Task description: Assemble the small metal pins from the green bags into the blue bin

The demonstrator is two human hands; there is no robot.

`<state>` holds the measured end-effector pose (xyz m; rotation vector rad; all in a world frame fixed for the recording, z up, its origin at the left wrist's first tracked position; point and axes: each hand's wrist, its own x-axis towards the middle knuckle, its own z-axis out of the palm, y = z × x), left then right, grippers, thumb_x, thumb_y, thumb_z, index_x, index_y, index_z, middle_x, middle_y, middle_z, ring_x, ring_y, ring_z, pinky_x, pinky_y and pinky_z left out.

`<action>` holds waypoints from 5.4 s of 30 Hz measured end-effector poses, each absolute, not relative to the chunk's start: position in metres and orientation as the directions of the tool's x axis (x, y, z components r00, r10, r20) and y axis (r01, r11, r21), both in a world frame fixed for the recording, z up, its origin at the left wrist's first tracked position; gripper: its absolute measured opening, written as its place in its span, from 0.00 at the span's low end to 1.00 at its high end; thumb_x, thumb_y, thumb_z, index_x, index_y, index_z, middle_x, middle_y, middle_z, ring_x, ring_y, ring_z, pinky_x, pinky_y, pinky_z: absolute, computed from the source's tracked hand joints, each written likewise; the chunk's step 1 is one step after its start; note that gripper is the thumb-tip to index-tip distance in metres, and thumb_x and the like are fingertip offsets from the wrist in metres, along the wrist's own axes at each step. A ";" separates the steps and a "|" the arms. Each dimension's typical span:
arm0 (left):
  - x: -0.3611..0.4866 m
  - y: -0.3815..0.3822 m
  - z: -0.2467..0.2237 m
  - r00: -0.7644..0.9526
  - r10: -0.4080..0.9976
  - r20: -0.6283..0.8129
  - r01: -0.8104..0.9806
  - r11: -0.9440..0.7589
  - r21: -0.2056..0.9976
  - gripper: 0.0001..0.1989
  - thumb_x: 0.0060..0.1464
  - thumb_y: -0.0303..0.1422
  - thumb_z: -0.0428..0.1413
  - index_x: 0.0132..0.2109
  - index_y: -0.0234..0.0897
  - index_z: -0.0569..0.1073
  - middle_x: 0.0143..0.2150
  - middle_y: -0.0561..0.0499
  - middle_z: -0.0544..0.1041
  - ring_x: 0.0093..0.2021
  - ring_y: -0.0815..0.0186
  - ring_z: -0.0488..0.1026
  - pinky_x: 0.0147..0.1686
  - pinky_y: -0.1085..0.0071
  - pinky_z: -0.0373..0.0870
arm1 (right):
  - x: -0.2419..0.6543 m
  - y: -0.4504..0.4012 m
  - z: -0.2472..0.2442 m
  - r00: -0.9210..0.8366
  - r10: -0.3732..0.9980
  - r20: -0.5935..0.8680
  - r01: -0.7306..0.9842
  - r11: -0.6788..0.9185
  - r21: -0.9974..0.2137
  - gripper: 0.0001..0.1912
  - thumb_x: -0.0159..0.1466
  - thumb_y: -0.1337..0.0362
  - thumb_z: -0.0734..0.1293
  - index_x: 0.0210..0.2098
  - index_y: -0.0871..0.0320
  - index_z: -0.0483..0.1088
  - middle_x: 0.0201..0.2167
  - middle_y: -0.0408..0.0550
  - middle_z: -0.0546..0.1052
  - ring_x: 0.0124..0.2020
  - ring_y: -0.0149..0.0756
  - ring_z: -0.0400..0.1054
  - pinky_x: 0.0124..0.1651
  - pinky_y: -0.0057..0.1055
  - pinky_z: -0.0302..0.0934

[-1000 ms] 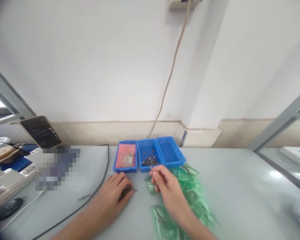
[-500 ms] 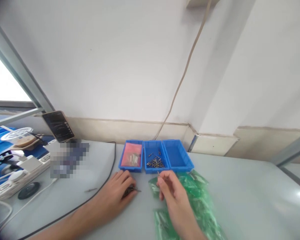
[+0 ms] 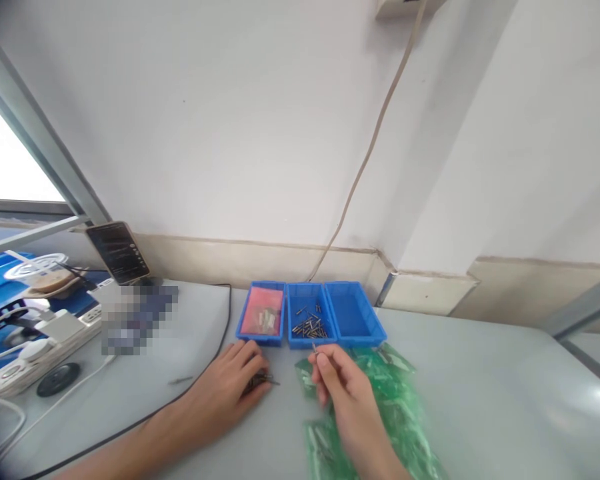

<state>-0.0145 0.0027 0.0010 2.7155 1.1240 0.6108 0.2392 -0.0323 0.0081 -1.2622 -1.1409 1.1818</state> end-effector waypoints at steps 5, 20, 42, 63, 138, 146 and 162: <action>-0.015 0.003 0.000 0.649 0.703 0.292 0.652 -0.711 0.262 0.04 0.72 0.34 0.56 0.49 0.40 0.71 0.48 0.47 0.72 0.47 0.56 0.69 0.48 0.61 0.67 | 0.237 -0.033 0.009 -0.002 0.999 -0.039 -0.081 -0.039 -0.996 0.22 0.71 0.41 0.68 0.43 0.55 0.74 0.30 0.42 0.70 0.25 0.30 0.61 0.30 0.29 0.58; -0.015 0.004 0.001 0.658 0.702 0.272 0.677 -0.710 0.196 0.08 0.73 0.39 0.55 0.48 0.39 0.70 0.48 0.47 0.73 0.47 0.56 0.70 0.48 0.60 0.66 | 0.242 -0.034 0.024 -0.017 0.993 -0.120 -0.029 -0.120 -0.992 0.27 0.72 0.39 0.66 0.30 0.55 0.62 0.24 0.36 0.62 0.23 0.28 0.54 0.29 0.28 0.51; -0.014 0.005 0.000 0.653 0.716 0.247 0.690 -0.696 0.196 0.11 0.74 0.43 0.54 0.46 0.40 0.68 0.47 0.48 0.72 0.45 0.56 0.69 0.45 0.62 0.63 | 0.264 -0.018 0.026 -0.196 0.980 -0.036 0.132 -0.010 -0.991 0.21 0.70 0.43 0.67 0.37 0.55 0.68 0.28 0.37 0.70 0.21 0.26 0.62 0.25 0.26 0.55; -0.013 0.003 0.004 0.649 0.721 0.241 0.670 -0.692 0.269 0.08 0.75 0.39 0.52 0.46 0.40 0.68 0.46 0.48 0.72 0.45 0.58 0.69 0.44 0.63 0.67 | 0.266 -0.017 0.033 -0.164 0.974 -0.158 -0.031 -0.165 -0.986 0.24 0.69 0.42 0.69 0.34 0.56 0.68 0.26 0.37 0.70 0.22 0.24 0.60 0.27 0.25 0.52; 0.004 0.007 0.005 0.638 0.738 0.220 0.589 -0.652 0.477 0.05 0.73 0.36 0.56 0.45 0.41 0.72 0.44 0.49 0.75 0.46 0.61 0.71 0.46 0.67 0.68 | 0.257 -0.018 0.001 -0.129 0.924 0.361 0.347 0.383 -0.856 0.15 0.80 0.60 0.56 0.47 0.53 0.74 0.44 0.50 0.75 0.45 0.41 0.71 0.49 0.35 0.65; 0.004 0.009 0.003 0.644 0.735 0.215 0.586 -0.653 0.480 0.06 0.73 0.36 0.56 0.45 0.40 0.72 0.43 0.49 0.75 0.45 0.61 0.71 0.45 0.67 0.67 | 0.257 -0.016 -0.001 -0.090 0.938 0.335 0.310 0.347 -0.885 0.09 0.78 0.59 0.60 0.48 0.52 0.72 0.44 0.47 0.74 0.43 0.39 0.70 0.47 0.34 0.65; 0.003 0.010 0.000 0.635 0.734 0.242 0.586 -0.662 0.469 0.05 0.72 0.36 0.57 0.45 0.41 0.73 0.43 0.48 0.75 0.45 0.61 0.71 0.46 0.67 0.67 | 0.257 -0.011 0.000 -0.067 0.933 0.354 0.321 0.356 -0.878 0.11 0.78 0.58 0.61 0.46 0.53 0.74 0.43 0.48 0.76 0.42 0.40 0.71 0.45 0.34 0.64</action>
